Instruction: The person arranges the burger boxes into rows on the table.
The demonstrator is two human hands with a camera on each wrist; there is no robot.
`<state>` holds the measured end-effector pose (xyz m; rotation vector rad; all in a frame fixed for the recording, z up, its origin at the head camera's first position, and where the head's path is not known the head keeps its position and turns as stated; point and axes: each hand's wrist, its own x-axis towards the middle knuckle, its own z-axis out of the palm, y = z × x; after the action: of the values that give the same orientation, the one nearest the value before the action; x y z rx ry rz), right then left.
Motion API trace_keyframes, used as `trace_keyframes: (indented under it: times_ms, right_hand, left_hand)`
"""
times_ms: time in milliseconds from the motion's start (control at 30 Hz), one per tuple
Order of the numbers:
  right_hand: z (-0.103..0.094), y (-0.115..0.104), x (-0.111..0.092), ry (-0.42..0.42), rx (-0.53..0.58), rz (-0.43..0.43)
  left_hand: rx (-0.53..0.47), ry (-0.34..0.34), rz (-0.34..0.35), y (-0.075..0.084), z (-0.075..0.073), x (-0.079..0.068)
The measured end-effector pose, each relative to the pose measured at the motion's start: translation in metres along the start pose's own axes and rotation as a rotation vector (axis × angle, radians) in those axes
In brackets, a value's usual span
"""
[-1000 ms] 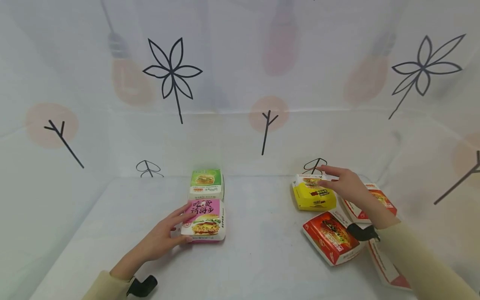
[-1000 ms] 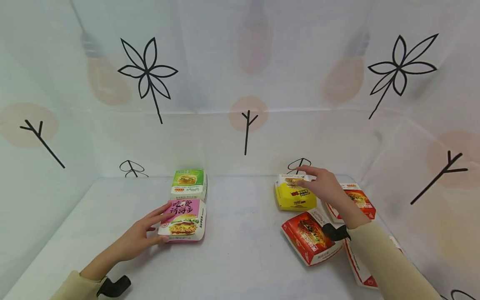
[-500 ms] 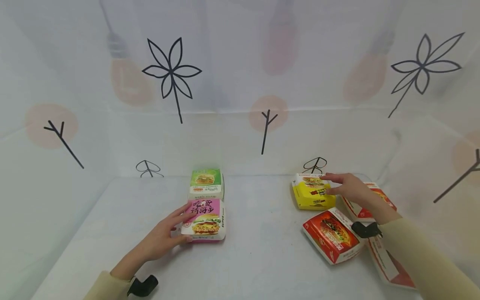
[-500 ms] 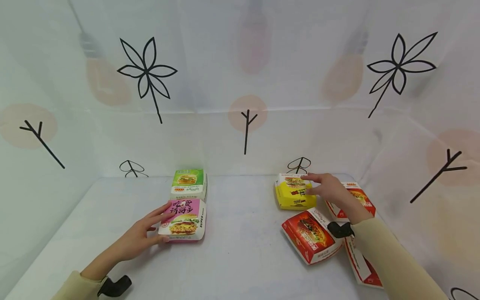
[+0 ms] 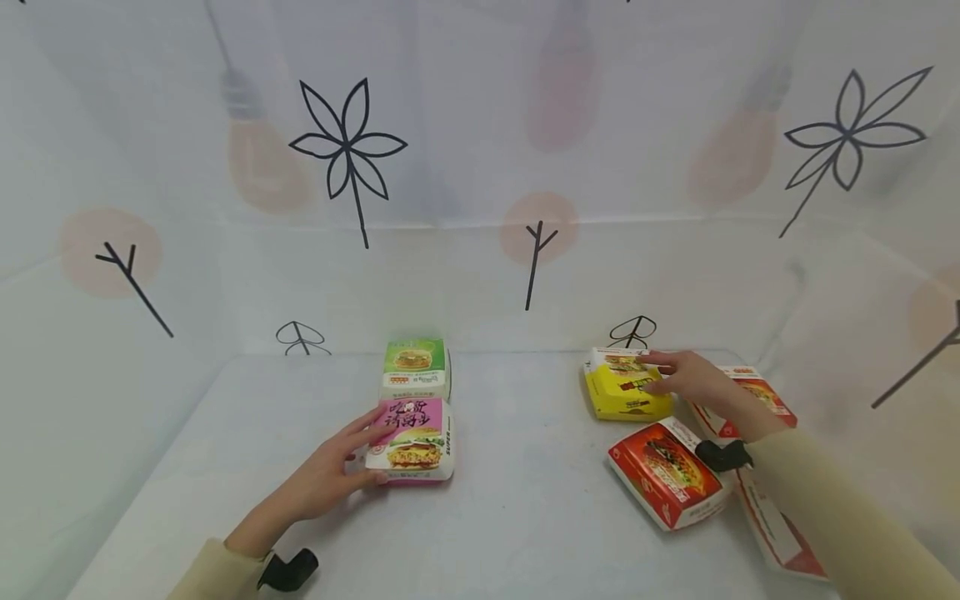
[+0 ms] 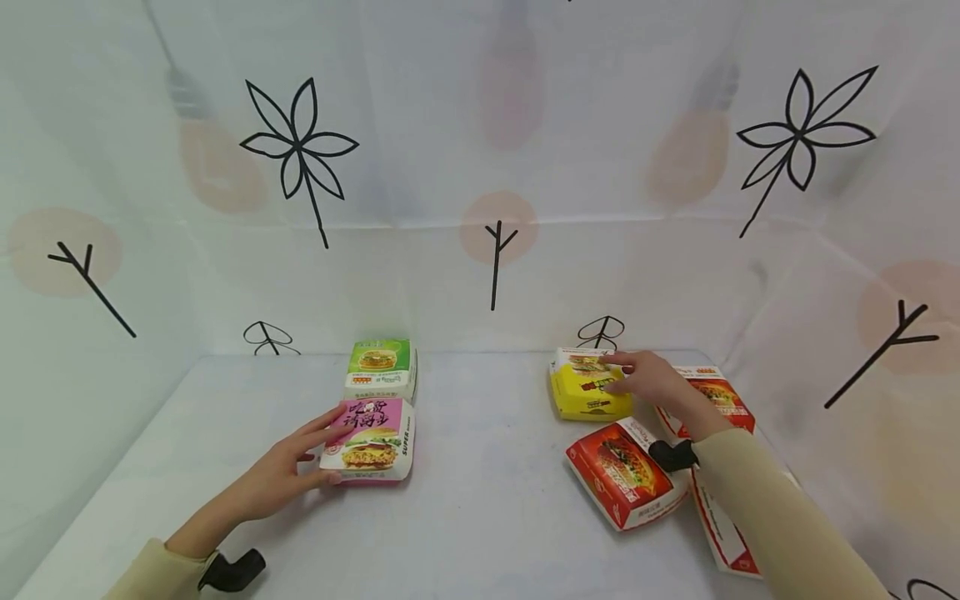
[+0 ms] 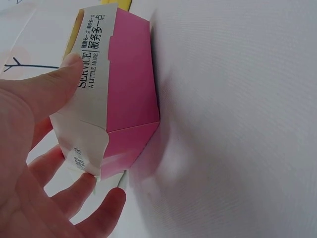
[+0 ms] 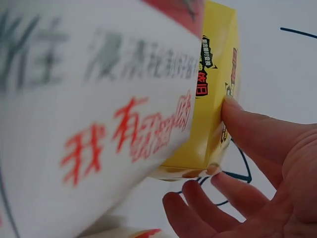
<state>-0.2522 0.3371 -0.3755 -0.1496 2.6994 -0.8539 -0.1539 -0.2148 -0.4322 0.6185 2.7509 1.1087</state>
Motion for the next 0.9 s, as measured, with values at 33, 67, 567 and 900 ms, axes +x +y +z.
trace_keyframes:
  times_ms: [33, 67, 567, 900]
  right_hand:
    - [0.001, -0.001, 0.001, -0.001, 0.005, 0.000]
    - [0.001, -0.002, 0.001, -0.003, 0.010, 0.000]
    - [0.020, -0.030, 0.014, -0.023, 0.030, -0.012]
    - [0.026, -0.040, 0.023, -0.042, 0.039, -0.003]
  left_hand:
    - [0.001, -0.001, 0.000, 0.000, 0.000, 0.000]
    - [0.003, -0.001, 0.001, 0.000, 0.000, 0.000]
    - [0.019, 0.005, 0.008, 0.000, 0.000, -0.001]
    - [0.037, -0.001, 0.014, 0.001, 0.000, -0.001]
